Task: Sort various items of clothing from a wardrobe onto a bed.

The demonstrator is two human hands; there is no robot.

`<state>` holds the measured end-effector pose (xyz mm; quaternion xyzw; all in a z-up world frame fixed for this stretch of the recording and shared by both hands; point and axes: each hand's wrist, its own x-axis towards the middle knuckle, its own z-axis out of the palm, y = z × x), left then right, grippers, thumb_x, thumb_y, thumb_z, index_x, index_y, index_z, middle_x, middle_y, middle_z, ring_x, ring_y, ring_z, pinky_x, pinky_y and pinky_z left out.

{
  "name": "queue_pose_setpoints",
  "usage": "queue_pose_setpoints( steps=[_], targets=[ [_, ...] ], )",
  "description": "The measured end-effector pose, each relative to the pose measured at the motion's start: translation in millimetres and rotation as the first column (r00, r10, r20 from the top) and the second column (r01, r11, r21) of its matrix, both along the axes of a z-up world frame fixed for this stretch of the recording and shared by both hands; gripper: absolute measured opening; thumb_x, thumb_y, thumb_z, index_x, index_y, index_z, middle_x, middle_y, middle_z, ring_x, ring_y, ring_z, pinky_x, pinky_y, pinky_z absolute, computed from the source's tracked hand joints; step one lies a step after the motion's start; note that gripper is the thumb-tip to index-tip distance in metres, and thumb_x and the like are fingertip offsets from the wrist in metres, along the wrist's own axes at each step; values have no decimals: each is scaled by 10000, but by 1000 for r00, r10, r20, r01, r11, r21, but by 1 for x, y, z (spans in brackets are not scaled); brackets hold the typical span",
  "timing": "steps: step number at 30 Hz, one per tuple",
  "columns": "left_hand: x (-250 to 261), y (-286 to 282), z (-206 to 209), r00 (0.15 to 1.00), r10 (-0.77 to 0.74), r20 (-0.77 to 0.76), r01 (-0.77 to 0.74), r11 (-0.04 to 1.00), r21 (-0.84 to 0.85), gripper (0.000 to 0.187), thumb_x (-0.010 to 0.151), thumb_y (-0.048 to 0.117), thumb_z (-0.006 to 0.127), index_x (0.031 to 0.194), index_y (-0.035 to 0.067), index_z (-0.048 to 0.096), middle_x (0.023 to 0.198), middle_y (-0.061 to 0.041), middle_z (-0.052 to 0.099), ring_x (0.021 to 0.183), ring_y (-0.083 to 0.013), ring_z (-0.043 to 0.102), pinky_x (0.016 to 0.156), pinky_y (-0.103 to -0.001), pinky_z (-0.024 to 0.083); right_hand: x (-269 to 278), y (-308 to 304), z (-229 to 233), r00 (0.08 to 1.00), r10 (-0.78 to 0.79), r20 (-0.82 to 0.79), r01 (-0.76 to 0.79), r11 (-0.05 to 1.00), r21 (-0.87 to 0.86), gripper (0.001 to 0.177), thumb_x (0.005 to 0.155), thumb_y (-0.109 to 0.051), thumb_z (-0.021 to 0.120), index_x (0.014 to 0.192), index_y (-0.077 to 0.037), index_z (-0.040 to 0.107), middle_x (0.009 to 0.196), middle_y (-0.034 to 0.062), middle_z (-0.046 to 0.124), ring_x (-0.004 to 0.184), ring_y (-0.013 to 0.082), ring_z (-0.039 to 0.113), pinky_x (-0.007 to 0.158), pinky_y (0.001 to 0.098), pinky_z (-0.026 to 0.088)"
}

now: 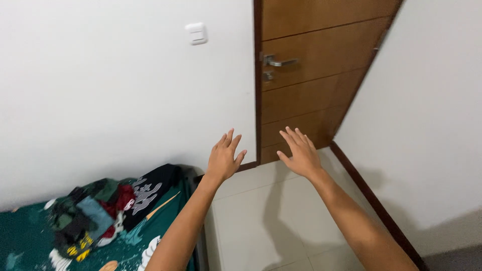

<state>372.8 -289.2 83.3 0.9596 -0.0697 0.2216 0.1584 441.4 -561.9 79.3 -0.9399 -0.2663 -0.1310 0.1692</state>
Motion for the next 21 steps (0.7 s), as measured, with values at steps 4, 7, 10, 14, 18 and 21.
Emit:
queue_pose_setpoints(
  steps=[4,7,10,14,18,21],
  targets=[
    [4,-25,3,997,-77,-20,77,997,-5,554,977,365,628,1452,98,528,1616,-189,356,1438,-420,397,1115,-529,368,-22,-29,6,998,-57,11,56,998,21,690,949,-437,627,1552,-202,388,1652,47,314,1534,297,239,1237,499,214],
    [5,-44,5,989,-140,-45,139,990,-23,565,968,366,638,1448,91,527,1620,-181,356,1441,-420,397,1126,-526,370,-40,-48,11,991,-134,-8,134,990,41,687,933,-439,642,1536,-205,409,1656,44,330,1536,297,266,1234,491,246],
    [5,-58,1,977,-208,-38,207,978,-29,593,961,368,660,1463,88,517,1616,-190,352,1436,-424,395,1122,-538,366,-54,-67,-1,980,-186,72,185,983,18,708,911,-421,678,1525,-171,432,1629,106,347,1501,344,302,1198,539,261],
    [-2,-79,-1,939,-343,35,344,938,-48,595,955,357,672,1464,86,523,1622,-194,369,1444,-422,410,1134,-526,388,-89,-90,-9,941,-219,258,190,973,134,685,916,-389,717,1509,-145,477,1615,124,413,1487,372,386,1184,549,343],
    [-22,-97,5,911,-412,-5,410,909,-67,589,958,345,677,1470,97,527,1620,-186,363,1447,-418,397,1154,-541,350,-126,-108,-12,908,-304,287,271,951,148,685,888,-350,748,1497,-164,496,1605,122,423,1486,379,397,1176,541,367],
    [-34,-111,7,887,-462,-24,460,886,-49,597,953,357,672,1469,100,515,1619,-187,338,1455,-413,373,1148,-549,330,-162,-114,4,890,-410,197,396,912,110,700,871,-351,750,1492,-160,489,1600,122,407,1485,370,363,1173,546,322]
  ],
)
